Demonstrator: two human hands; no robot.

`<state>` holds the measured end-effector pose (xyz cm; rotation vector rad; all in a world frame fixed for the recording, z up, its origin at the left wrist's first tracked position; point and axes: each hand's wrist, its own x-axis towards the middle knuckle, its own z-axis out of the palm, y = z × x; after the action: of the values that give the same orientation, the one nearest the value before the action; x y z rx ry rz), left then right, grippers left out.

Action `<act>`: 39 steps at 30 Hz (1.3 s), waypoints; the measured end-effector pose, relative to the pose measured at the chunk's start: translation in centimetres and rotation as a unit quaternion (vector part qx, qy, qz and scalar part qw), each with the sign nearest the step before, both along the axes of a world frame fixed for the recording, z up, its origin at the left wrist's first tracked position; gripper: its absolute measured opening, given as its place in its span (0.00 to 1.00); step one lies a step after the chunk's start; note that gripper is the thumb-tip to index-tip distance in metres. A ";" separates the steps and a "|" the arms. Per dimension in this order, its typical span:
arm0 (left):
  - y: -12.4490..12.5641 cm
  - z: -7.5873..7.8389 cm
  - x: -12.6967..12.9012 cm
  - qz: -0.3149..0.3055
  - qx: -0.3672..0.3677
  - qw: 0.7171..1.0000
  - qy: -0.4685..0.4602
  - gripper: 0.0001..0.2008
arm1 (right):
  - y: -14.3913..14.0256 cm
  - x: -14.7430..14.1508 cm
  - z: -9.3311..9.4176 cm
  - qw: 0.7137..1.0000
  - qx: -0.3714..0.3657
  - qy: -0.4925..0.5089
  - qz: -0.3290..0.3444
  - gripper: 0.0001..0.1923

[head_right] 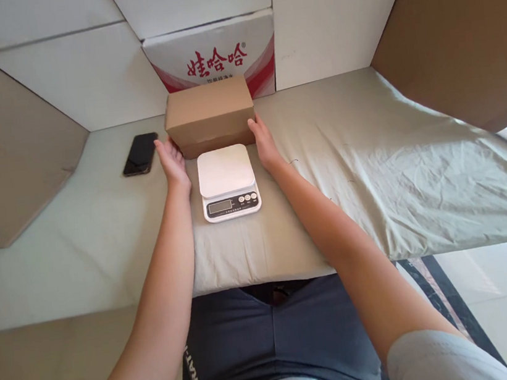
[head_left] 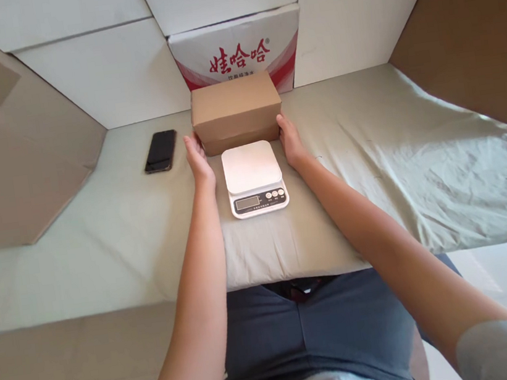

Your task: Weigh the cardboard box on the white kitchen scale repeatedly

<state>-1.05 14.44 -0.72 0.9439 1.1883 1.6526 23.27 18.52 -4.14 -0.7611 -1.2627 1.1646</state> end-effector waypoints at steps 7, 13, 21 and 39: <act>-1.0 1.2 1.5 0.012 -0.008 1.000 -0.007 0.32 | -1.9 -0.8 1.9 0.999 -0.003 -0.016 -0.048 0.43; -0.6 2.2 1.2 0.029 0.023 0.999 -0.006 0.30 | -3.0 -0.9 3.8 0.996 0.048 -0.050 -0.058 0.41; -6.0 3.9 0.3 -0.002 0.124 0.991 0.044 0.39 | -10.0 -0.3 9.7 0.991 0.094 -0.059 -0.069 0.28; -15.7 1.2 1.6 0.036 0.036 0.997 0.061 0.47 | -18.6 0.4 5.5 0.995 0.039 -0.055 -0.075 0.29</act>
<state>0.56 -1.31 0.47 1.0716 1.2650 1.7238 23.65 -0.07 1.37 -0.8553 -1.3116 0.9580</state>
